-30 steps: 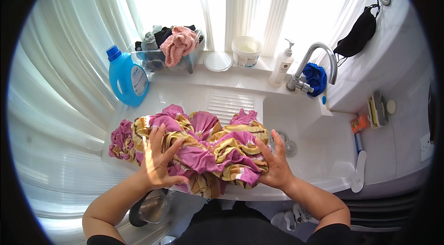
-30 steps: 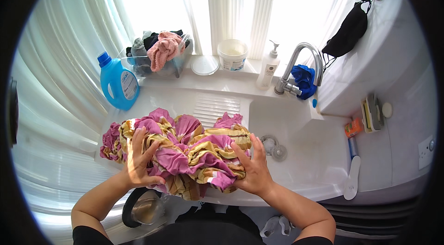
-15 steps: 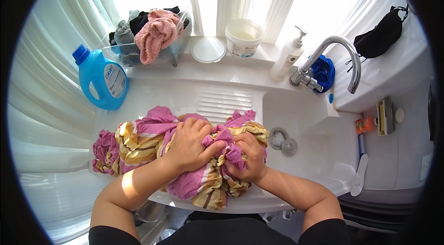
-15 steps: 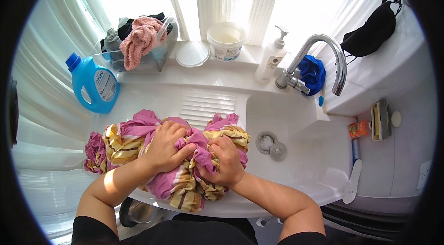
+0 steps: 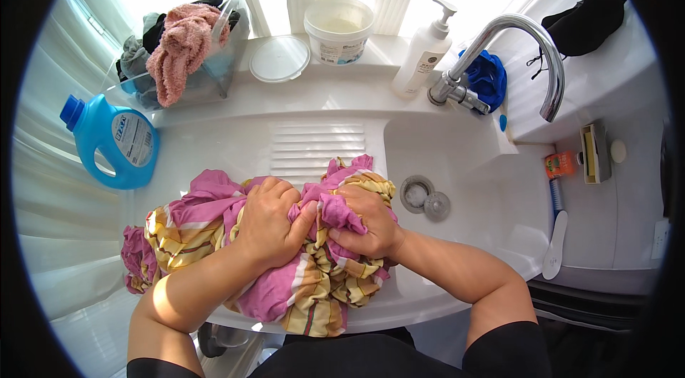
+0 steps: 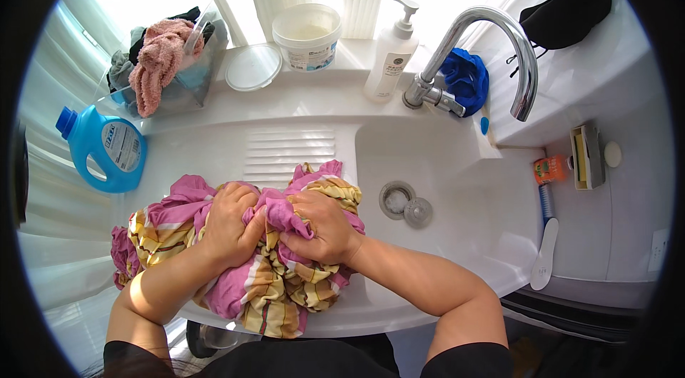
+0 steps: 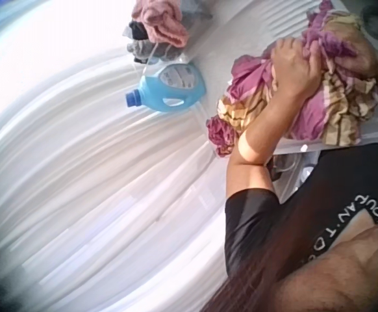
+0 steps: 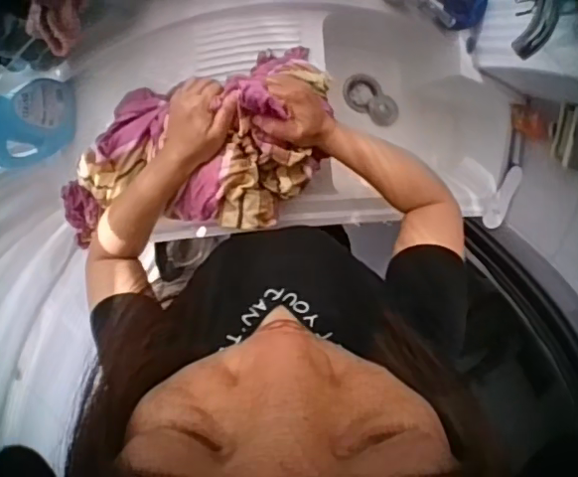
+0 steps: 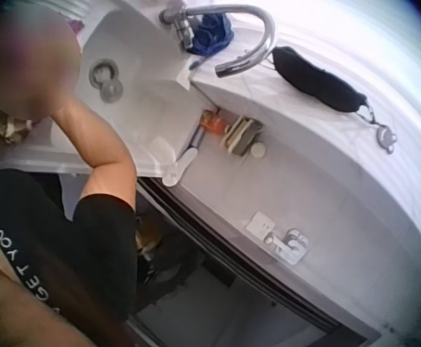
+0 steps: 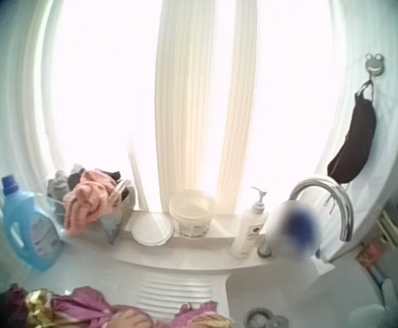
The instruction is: The person washes a pink and yellow striped cloth in a sink by hand, using water and liquid detergent, then rinses it under the faucet.
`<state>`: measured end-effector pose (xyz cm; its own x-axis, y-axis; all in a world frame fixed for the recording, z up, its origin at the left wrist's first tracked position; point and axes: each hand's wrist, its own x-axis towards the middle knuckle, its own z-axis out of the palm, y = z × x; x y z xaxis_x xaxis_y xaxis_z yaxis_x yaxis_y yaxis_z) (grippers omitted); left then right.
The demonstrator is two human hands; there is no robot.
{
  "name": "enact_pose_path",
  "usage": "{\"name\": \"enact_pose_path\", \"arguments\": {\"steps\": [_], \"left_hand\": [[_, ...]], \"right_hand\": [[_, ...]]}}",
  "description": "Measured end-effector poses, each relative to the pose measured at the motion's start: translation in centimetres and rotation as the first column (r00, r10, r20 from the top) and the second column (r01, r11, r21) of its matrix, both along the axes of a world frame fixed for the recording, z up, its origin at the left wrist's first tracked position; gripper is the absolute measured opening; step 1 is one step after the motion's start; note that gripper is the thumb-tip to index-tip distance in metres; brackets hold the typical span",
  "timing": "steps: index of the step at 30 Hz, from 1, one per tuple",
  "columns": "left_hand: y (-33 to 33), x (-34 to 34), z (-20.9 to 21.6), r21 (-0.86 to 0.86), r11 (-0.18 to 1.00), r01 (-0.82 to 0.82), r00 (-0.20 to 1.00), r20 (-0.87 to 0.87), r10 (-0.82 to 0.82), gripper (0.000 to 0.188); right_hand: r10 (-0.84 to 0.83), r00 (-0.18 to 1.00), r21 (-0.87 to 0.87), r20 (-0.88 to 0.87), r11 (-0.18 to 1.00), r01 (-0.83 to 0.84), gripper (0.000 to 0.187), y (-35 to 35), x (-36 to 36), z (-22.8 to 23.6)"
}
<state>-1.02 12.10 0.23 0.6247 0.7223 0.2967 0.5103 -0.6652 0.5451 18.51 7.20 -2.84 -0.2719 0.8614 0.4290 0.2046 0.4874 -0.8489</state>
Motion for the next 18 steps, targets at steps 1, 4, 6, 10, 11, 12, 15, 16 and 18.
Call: {"name": "enact_pose_path", "arguments": {"steps": [1, 4, 6, 10, 11, 12, 15, 16, 18], "left_hand": [[0.0, 0.0, 0.0, -0.009, 1.0, 0.001, 1.0, -0.015, -0.001, 0.028], [-0.3, -0.4, 0.2, 0.006, 1.0, -0.009, 1.0, -0.024, 0.009, 0.029], [-0.2, -0.2, -0.1, 0.021, 1.0, -0.005, 1.0, -0.019, 0.005, 0.029], [-0.5, 0.1, -0.2, 0.023, 1.0, -0.013, 1.0, -0.012, 0.013, 0.033], [-0.4, 0.1, 0.0, 0.03, 0.999, -0.013, 1.0, -0.008, 0.013, 0.033], [-0.5, 0.1, 0.1, 0.045, 0.999, -0.023, 1.0, -0.014, 0.024, 0.036], [-1.3, -0.5, 0.8, 0.076, 0.997, -0.023, 0.999, -0.033, 0.026, 0.038], [-1.5, -0.3, 1.0, 0.048, 0.999, -0.02, 0.999, -0.042, 0.022, 0.034], [-1.7, -1.0, 1.1, 0.079, 0.996, -0.043, 0.996, -0.08, 0.05, 0.034]], "right_hand": [[0.004, 1.0, -0.008, -0.019, 1.0, -0.004, 0.022, 0.0, 0.0, -0.3], [0.018, 0.998, -0.01, -0.06, 1.0, -0.019, 0.019, -0.1, -0.4, -0.3], [-0.008, 0.998, -0.013, -0.057, 1.0, 0.008, 0.019, -0.4, -0.2, -0.7], [-0.116, 0.992, -0.018, -0.053, 0.993, 0.115, 0.023, -1.7, -0.3, -0.5], [-0.146, 0.988, -0.012, -0.046, 0.989, 0.146, 0.024, -1.9, -0.3, -0.3], [-0.145, 0.986, -0.023, -0.079, 0.989, 0.144, 0.027, -2.4, -0.4, 0.1], [-0.304, 0.951, 0.169, -0.044, 0.936, 0.308, 0.031, -4.0, -1.0, -0.2], [-0.343, 0.939, 0.162, 0.036, 0.929, 0.333, 0.044, -4.6, -0.4, -1.3], [-0.37, 0.927, 0.16, 0.06, 0.92, 0.357, 0.054, -5.4, 0.3, -0.8]]}}
